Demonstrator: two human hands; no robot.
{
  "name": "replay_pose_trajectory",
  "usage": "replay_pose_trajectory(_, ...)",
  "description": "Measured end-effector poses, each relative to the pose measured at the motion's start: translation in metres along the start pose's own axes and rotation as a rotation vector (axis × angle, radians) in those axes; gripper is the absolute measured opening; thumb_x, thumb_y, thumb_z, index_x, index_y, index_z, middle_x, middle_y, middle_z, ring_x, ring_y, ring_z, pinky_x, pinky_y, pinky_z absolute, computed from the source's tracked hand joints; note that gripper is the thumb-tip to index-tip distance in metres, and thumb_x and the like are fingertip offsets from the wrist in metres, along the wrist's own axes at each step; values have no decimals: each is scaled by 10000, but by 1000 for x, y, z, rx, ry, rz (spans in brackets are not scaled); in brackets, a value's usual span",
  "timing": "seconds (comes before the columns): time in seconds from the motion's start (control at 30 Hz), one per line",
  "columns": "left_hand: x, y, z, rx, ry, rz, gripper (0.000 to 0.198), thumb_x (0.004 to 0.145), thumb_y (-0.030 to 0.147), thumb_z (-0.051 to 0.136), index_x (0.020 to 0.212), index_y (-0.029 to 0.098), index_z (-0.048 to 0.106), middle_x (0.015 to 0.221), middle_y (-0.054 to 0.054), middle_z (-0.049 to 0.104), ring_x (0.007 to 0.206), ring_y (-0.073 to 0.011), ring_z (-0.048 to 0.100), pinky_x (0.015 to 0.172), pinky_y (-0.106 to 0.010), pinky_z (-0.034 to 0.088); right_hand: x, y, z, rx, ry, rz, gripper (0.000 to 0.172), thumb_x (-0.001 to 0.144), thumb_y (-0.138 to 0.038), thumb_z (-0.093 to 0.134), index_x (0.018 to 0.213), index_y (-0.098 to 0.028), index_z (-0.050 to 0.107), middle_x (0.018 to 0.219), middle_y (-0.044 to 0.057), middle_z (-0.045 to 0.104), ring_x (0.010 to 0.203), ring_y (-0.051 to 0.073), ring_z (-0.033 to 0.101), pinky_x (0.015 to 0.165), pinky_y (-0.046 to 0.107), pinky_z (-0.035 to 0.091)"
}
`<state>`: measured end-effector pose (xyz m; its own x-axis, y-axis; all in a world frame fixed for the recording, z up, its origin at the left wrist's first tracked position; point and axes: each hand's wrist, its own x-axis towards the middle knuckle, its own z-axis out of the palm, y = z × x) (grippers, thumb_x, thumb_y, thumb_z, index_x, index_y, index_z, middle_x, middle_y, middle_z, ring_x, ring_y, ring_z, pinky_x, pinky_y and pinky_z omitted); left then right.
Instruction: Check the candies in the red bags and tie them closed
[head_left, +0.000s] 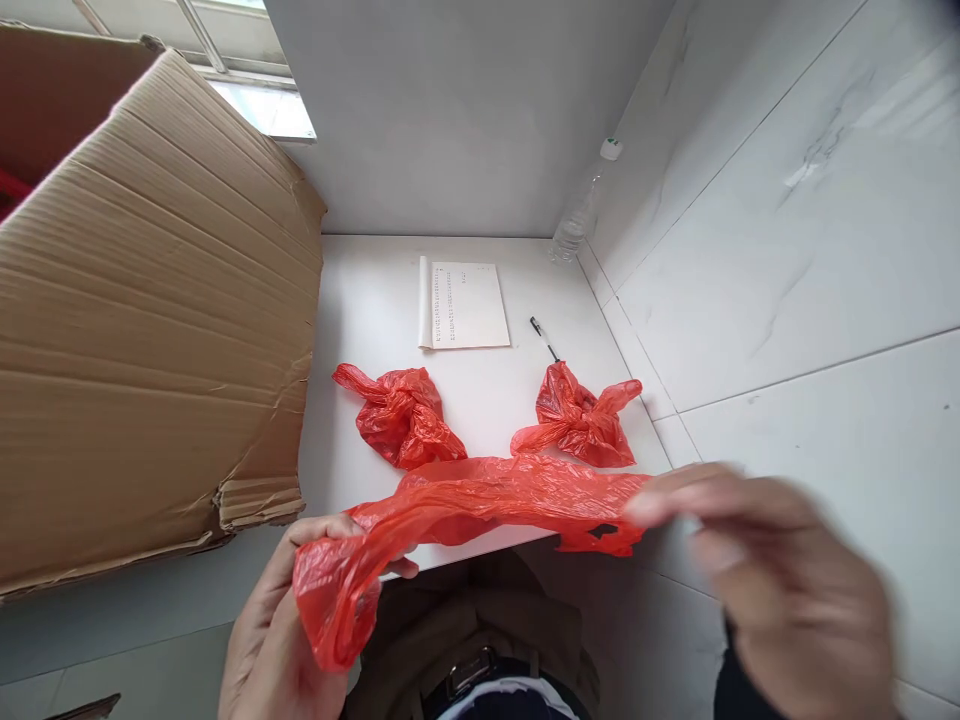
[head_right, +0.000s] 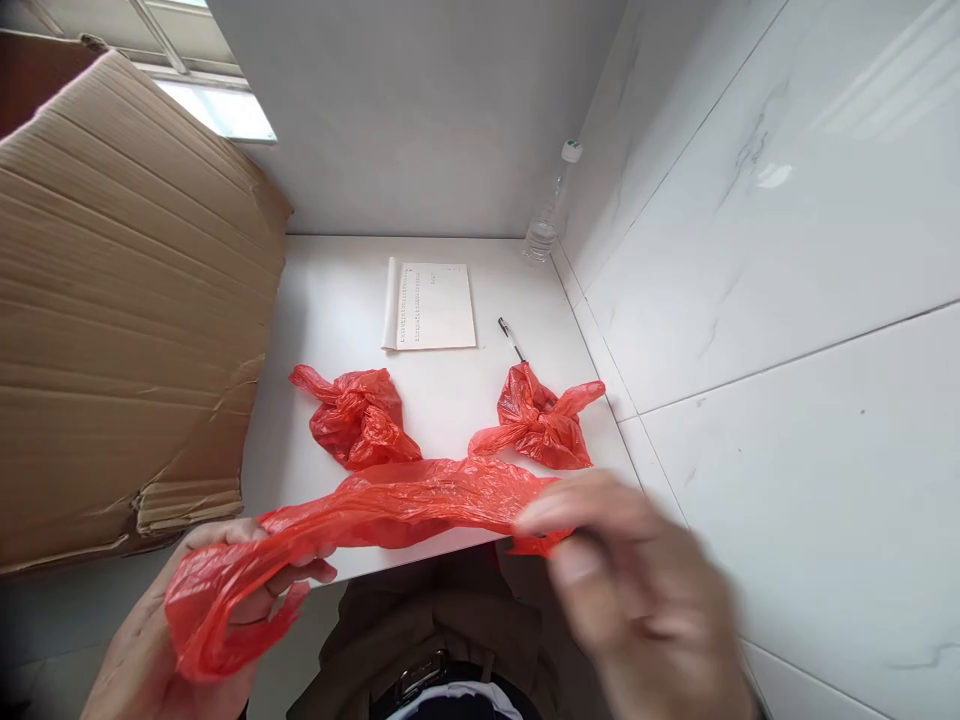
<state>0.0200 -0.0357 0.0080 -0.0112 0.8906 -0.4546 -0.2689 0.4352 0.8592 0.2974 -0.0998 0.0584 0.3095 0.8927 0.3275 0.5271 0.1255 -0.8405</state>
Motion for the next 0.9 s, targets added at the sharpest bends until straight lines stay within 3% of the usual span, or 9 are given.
replay_pose_trajectory(0.07,-3,7,7,-22,14,-24,365,637,486,792,860,236,648,954,-58,658,850,-270,687,667,-285,609,-2,-5,24,37,-434,-10,230,993,-227,521,1187,-301,619,1096,0,692,1047,165,650,921,317,548)
replay_pose_trajectory(0.13,-8,12,13,-41,7,-85,342,665,501,754,851,233,651,966,-64,627,837,-271,664,608,-313,612,-3,-1,47,-29,-583,9,261,1009,-240,491,1254,-241,578,1182,46,663,1118,192,622,960,353,537)
replay_pose_trajectory(0.23,-12,10,21,-14,-69,-42,356,752,570,685,898,259,596,941,-34,572,741,-196,592,541,-280,577,-5,10,69,-207,-591,30,329,1028,-237,430,1342,-182,514,1268,98,610,1195,242,564,1013,434,506)
replay_pose_trajectory(0.33,-11,0,26,118,-65,125,348,768,456,767,909,271,507,905,14,540,714,-118,534,591,-172,536,-8,17,74,-379,-612,23,350,1028,-234,423,1365,-179,501,1234,102,618,1143,280,575,980,503,508)
replay_pose_trajectory(0.43,-5,-6,28,181,-26,180,351,778,346,792,922,266,482,889,18,566,752,-124,580,656,-181,558,-8,18,72,-479,-618,34,324,1024,-261,449,1328,-180,527,1162,99,646,1059,294,609,918,527,524)
replay_pose_trajectory(0.6,-2,-4,27,202,14,128,329,829,435,731,1060,303,537,941,6,605,739,-144,627,614,-211,561,-6,19,67,-462,-673,104,239,1035,-263,411,1147,-172,601,1019,83,694,931,272,667,848,484,544)
replay_pose_trajectory(0.7,-6,-3,31,293,-27,162,407,838,477,702,1179,332,534,1000,-8,624,781,-159,646,649,-229,560,-7,21,67,-576,-735,99,363,1038,-247,350,1331,-159,545,922,85,719,846,293,700,758,469,555)
replay_pose_trajectory(0.83,-11,-9,39,515,-124,268,736,772,422,770,1411,371,408,1071,-24,626,762,-163,631,700,-279,560,-6,24,70,-717,-791,65,562,1030,-261,333,1565,-103,260,736,69,700,656,298,692,589,416,531)
replay_pose_trajectory(0.9,-10,-10,40,651,-115,329,672,819,417,726,1417,364,425,1016,-11,629,696,-140,588,680,-264,525,-5,25,73,-650,-743,45,537,1027,-264,360,1547,-142,305,822,73,717,731,286,704,638,404,550)
